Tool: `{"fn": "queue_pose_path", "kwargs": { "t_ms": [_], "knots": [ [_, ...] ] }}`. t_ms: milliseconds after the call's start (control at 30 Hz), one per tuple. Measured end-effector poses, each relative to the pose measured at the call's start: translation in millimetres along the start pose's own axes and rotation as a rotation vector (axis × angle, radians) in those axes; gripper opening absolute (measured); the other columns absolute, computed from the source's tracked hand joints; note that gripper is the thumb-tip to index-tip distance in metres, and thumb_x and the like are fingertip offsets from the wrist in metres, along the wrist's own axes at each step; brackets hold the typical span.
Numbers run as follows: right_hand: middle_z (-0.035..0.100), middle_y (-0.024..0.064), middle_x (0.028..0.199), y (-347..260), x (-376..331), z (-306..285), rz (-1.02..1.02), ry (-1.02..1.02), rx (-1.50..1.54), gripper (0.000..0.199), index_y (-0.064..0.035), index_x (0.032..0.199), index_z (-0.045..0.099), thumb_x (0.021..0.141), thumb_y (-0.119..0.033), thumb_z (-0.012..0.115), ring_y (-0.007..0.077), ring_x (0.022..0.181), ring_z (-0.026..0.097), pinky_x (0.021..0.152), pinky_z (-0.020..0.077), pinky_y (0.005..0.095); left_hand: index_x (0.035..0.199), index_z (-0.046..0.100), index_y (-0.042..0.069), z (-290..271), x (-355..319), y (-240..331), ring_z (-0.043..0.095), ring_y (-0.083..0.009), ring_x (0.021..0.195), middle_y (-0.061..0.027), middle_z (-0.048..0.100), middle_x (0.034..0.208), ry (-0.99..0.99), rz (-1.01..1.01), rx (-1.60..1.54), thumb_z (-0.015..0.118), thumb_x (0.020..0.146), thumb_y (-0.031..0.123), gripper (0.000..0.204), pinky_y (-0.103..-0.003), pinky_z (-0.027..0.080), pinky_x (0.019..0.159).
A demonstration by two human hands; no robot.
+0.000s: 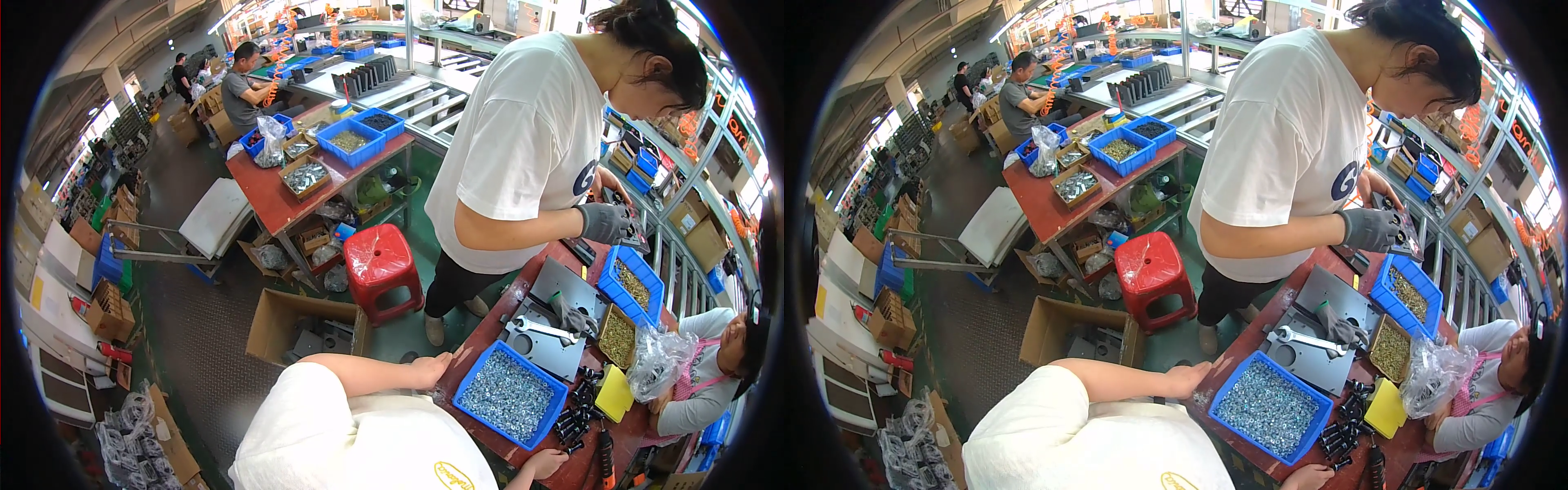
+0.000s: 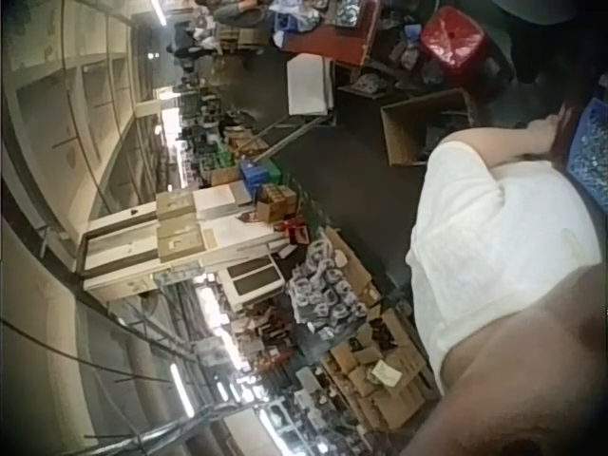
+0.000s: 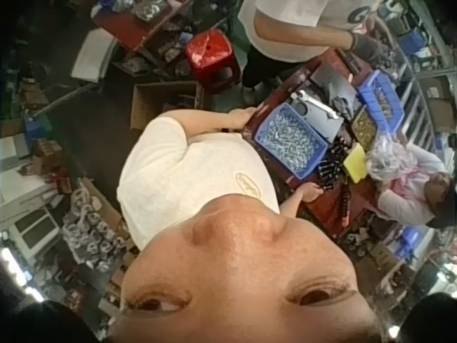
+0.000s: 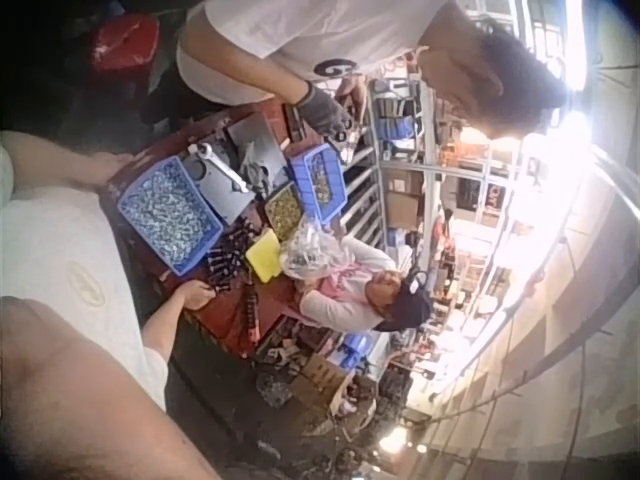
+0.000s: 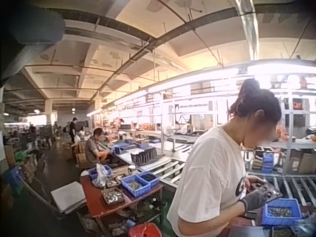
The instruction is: Assembling and inspecting an electrical baseplate containing connectors, potentiometers, and a digital display module.
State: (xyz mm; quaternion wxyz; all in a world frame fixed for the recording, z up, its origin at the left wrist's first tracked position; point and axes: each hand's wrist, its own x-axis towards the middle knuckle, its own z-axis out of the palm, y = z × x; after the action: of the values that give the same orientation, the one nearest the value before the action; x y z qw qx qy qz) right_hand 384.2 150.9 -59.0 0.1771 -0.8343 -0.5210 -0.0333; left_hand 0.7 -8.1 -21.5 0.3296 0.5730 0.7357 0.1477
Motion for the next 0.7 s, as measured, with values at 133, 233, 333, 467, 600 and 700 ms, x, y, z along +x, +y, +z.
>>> {"fn": "queue_pose_path", "kwargs": {
  "t_ms": [133, 233, 333, 467, 600, 700],
  "knots": [
    [0.064, 0.0199, 0.088, 5.0, 1.9, 6.6, -0.025, 0.029, -0.001, 0.019, -0.0040, 0.098, 0.049, 0.091, -0.020, 0.040, 0.0377, 0.077, 0.062, 0.063, 0.0477, 0.0484, 0.131, 0.026, -0.003, -1.9, -2.3, 1.9, 0.058, -0.0402, 0.093, -0.0234, 0.041, 0.126, 0.000, -0.010, 0.005, 0.061, 0.065, -0.001, 0.075, -0.045, 0.048, 0.074],
    [0.063, 0.0199, 0.088, 2.7, 0.8, 3.5, -0.015, 0.019, 0.016, 0.020, -0.0038, 0.098, 0.049, 0.092, -0.020, 0.039, 0.0379, 0.078, 0.062, 0.064, 0.0477, 0.0483, 0.131, 0.026, -0.004, 1.7, -0.9, -0.6, 0.058, -0.0401, 0.093, -0.0233, 0.041, 0.127, 0.029, 0.008, 0.022, 0.061, 0.064, -0.001, 0.075, -0.045, 0.049, 0.074],
    [0.063, 0.0200, 0.088, 4.9, 1.0, 5.5, -0.026, 0.028, 0.024, 0.020, -0.0035, 0.097, 0.049, 0.092, -0.020, 0.039, 0.0380, 0.078, 0.062, 0.064, 0.0477, 0.0486, 0.131, 0.026, -0.004, 0.2, -0.2, 1.0, 0.057, -0.0398, 0.094, -0.0235, 0.040, 0.129, -0.021, -0.018, 0.017, 0.062, 0.065, -0.001, 0.076, -0.045, 0.048, 0.075],
    [0.063, 0.0201, 0.088, 4.5, 1.4, 5.4, -0.034, 0.039, 0.013, 0.020, -0.0035, 0.097, 0.049, 0.092, -0.020, 0.039, 0.0385, 0.078, 0.062, 0.065, 0.0475, 0.0492, 0.132, 0.026, -0.003, -0.1, -0.7, 1.4, 0.057, -0.0401, 0.095, -0.0236, 0.041, 0.127, 0.010, -0.006, 0.024, 0.063, 0.064, 0.000, 0.077, -0.045, 0.048, 0.076],
    [0.063, 0.0204, 0.088, -1.1, -0.2, -0.1, -0.024, 0.012, 0.005, 0.020, -0.0033, 0.096, 0.048, 0.092, -0.020, 0.039, 0.0387, 0.078, 0.061, 0.064, 0.0476, 0.0494, 0.132, 0.025, -0.003, -6.2, -1.4, 5.2, 0.057, -0.0404, 0.095, -0.0235, 0.042, 0.125, -0.016, -0.029, 0.015, 0.065, 0.064, 0.002, 0.079, -0.045, 0.048, 0.077],
    [0.063, 0.0204, 0.087, 0.4, 0.6, 2.6, -0.034, 0.016, 0.003, 0.020, -0.0033, 0.096, 0.048, 0.092, -0.020, 0.039, 0.0388, 0.077, 0.062, 0.064, 0.0477, 0.0494, 0.132, 0.025, -0.002, -5.1, -1.7, 2.7, 0.057, -0.0402, 0.096, -0.0234, 0.042, 0.125, -0.008, -0.007, 0.015, 0.066, 0.064, 0.002, 0.080, -0.045, 0.048, 0.077]
  ]
}}
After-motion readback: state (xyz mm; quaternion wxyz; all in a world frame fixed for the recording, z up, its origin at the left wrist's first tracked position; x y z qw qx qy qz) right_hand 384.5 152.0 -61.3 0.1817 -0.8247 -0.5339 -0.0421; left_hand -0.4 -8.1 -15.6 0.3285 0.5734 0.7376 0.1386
